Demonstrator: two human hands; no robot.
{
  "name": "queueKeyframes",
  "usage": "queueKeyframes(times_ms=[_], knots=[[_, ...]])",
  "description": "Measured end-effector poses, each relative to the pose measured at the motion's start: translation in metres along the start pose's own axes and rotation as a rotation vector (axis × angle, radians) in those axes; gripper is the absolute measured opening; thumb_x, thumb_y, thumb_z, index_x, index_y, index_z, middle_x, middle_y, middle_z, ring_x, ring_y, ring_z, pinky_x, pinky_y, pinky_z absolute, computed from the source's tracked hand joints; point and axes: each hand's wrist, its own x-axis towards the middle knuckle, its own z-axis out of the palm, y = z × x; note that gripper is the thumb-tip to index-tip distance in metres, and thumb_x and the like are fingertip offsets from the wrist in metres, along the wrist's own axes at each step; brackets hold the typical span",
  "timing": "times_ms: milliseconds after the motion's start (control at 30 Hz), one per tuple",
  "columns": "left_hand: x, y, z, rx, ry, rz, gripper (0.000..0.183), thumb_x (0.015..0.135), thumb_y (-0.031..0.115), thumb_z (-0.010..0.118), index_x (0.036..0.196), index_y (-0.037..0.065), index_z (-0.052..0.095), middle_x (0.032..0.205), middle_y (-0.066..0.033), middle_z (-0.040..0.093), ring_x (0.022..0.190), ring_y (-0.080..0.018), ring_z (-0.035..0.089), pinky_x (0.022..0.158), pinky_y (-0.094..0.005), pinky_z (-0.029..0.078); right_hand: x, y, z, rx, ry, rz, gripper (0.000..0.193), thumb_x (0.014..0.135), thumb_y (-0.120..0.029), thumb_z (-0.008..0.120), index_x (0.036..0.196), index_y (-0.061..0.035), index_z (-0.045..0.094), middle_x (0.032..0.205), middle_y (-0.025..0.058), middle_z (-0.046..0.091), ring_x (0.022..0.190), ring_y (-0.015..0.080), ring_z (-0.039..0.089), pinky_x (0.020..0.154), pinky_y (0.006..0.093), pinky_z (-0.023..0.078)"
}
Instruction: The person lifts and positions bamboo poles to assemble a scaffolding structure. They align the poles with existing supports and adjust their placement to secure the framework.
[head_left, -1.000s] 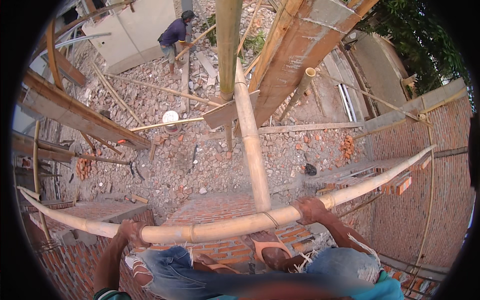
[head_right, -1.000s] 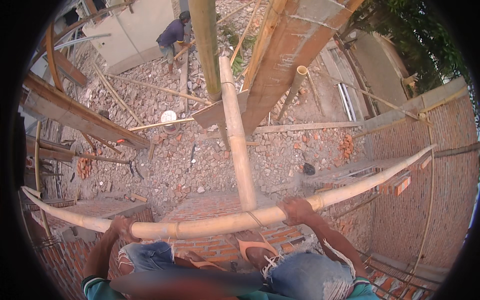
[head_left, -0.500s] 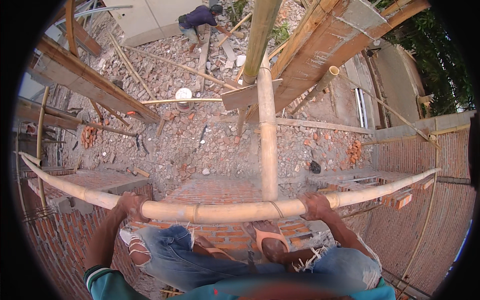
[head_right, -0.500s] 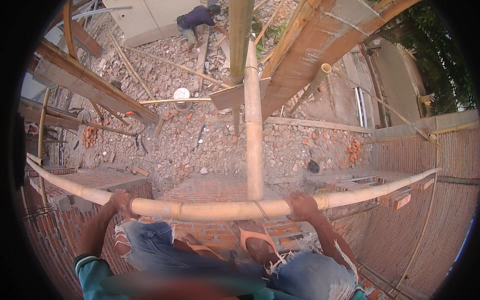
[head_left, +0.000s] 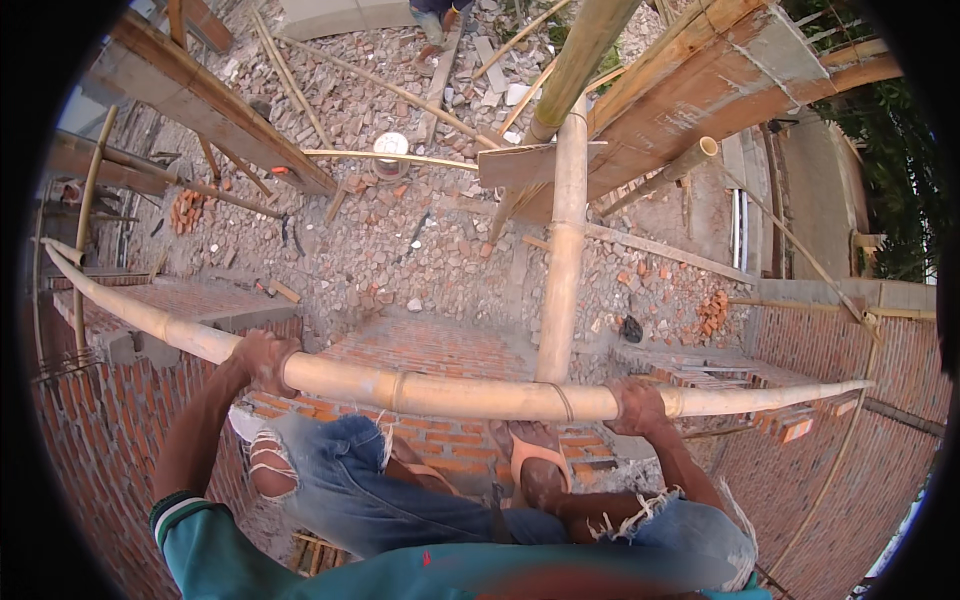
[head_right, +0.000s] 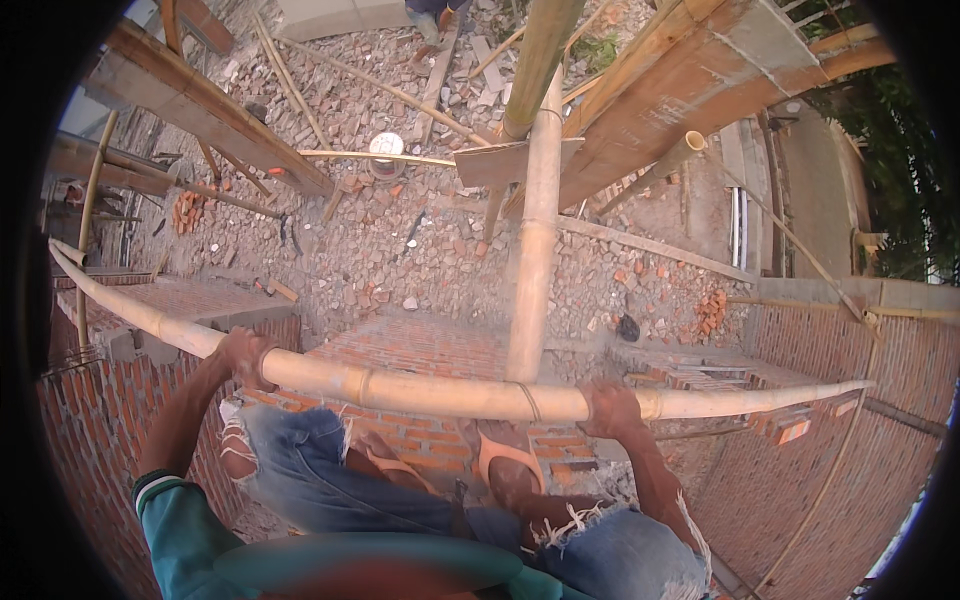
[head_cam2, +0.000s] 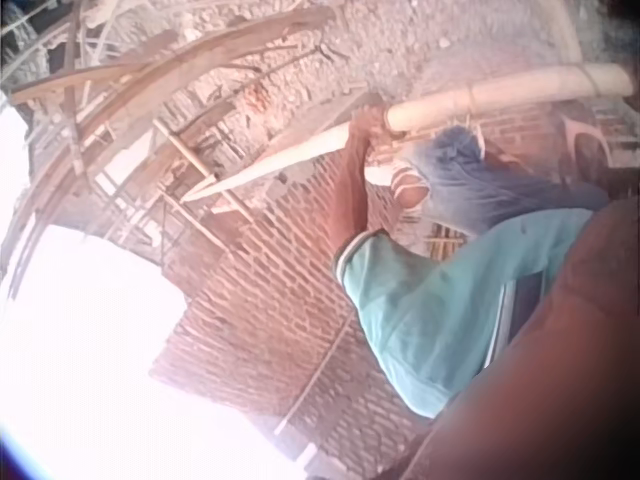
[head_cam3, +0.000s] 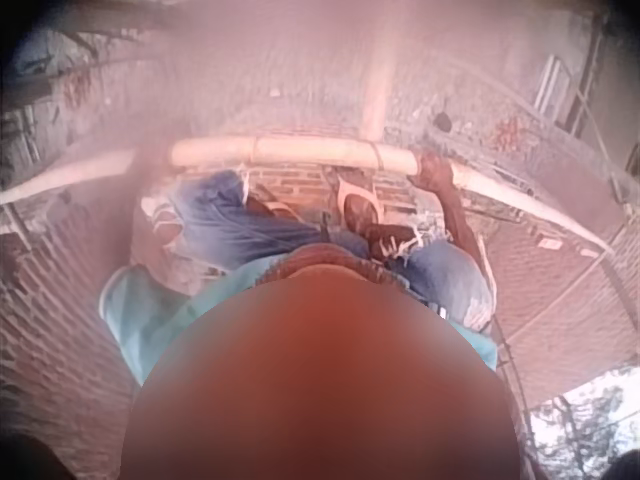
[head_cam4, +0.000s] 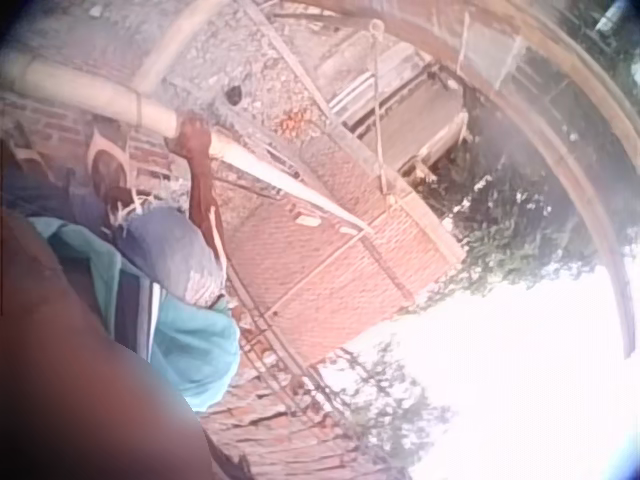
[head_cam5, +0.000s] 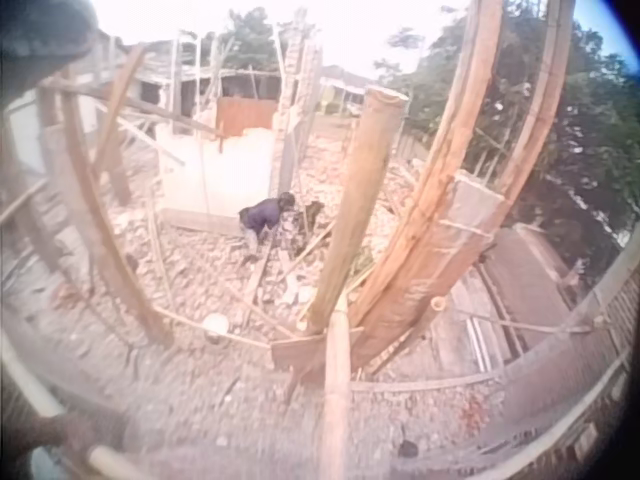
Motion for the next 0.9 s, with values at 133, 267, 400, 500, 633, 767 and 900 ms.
queueKeyframes(times_ms=[133, 267, 400, 500, 633, 767, 900], knots=[[0.0, -0.001, 0.002, -0.025, 0.035, 0.028, 0.066, 0.049, 0.058, 0.084, 0.093, 0.012, 0.066, 0.087, -0.0105, 0.074, 0.08, -0.0328, 0.073, 0.072, -0.0445, 0.059, -0.001, -0.003, -0.003, -0.036, 0.035, -0.009, 0.069, 0.061, -0.035, 0.088, 0.121, -0.0135, 0.062, 0.11, 0.0144, 0.068, 0.104, 0.0361, 0.067, 0.09, 0.0462, 0.054], [0.0, -0.004, 0.003, -0.017, 0.046, 0.027, 0.066, 0.048, 0.057, 0.085, 0.092, 0.012, 0.067, 0.084, -0.0102, 0.074, 0.078, -0.0333, 0.073, 0.07, -0.0442, 0.059, 0.001, -0.006, -0.008, -0.064, 0.077, -0.023, 0.071, 0.061, -0.034, 0.087, 0.124, -0.0125, 0.061, 0.111, 0.0155, 0.067, 0.104, 0.0365, 0.067, 0.09, 0.0468, 0.054], [0.0, -0.003, 0.003, 0.012, 0.025, 0.024, 0.065, 0.048, 0.057, 0.085, 0.092, 0.012, 0.066, 0.083, -0.0097, 0.074, 0.076, -0.0336, 0.073, 0.068, -0.0449, 0.059, 0.003, -0.006, -0.008, -0.008, -0.008, 0.012, 0.07, 0.063, -0.032, 0.085, 0.125, -0.011, 0.061, 0.107, 0.0151, 0.066, 0.101, 0.037, 0.066, 0.087, 0.0478, 0.054], [0.0, -0.001, 0.003, 0.002, 0.009, 0.005, 0.064, 0.049, 0.056, 0.085, 0.092, 0.013, 0.065, 0.084, -0.0099, 0.074, 0.076, -0.0337, 0.073, 0.067, -0.0461, 0.058, 0.002, -0.006, -0.008, -0.034, 0.043, -0.013, 0.069, 0.063, -0.031, 0.085, 0.124, -0.0107, 0.061, 0.104, 0.0143, 0.066, 0.099, 0.0369, 0.067, 0.085, 0.0481, 0.054], [-0.002, -0.006, 0.01, -0.001, 0.065, 0.024, 0.064, 0.049, 0.056, 0.085, 0.093, 0.013, 0.066, 0.085, -0.0099, 0.074, 0.077, -0.0343, 0.073, 0.068, -0.0466, 0.058, 0.002, -0.005, -0.008, -0.039, 0.031, -0.01, 0.068, 0.064, -0.034, 0.084, 0.123, -0.0112, 0.061, 0.105, 0.0148, 0.067, 0.098, 0.0372, 0.067, 0.085, 0.0491, 0.054], [0.0, -0.018, 0.018, -0.085, 0.088, 0.094, 0.064, 0.051, 0.053, 0.085, 0.1, 0.015, 0.069, 0.086, -0.0083, 0.073, 0.076, -0.0342, 0.072, 0.068, -0.0464, 0.057, 0.002, -0.006, -0.008, -0.078, -0.064, 0.026, 0.071, 0.067, -0.037, 0.083, 0.129, -0.0129, 0.058, 0.114, 0.0171, 0.066, 0.107, 0.037, 0.065, 0.091, 0.0495, 0.053], [0.007, -0.005, 0.007, -0.142, 0.09, 0.052, 0.06, 0.046, 0.044, 0.088, 0.09, 0.009, 0.068, 0.085, -0.0152, 0.071, 0.079, -0.0376, 0.071, 0.069, -0.0487, 0.055, 0.002, -0.004, -0.01, -0.01, -0.184, 0.094, 0.067, 0.071, -0.032, 0.079, 0.131, -0.0147, 0.055, 0.121, 0.0166, 0.063, 0.113, 0.0358, 0.063, 0.091, 0.0481, 0.052]])
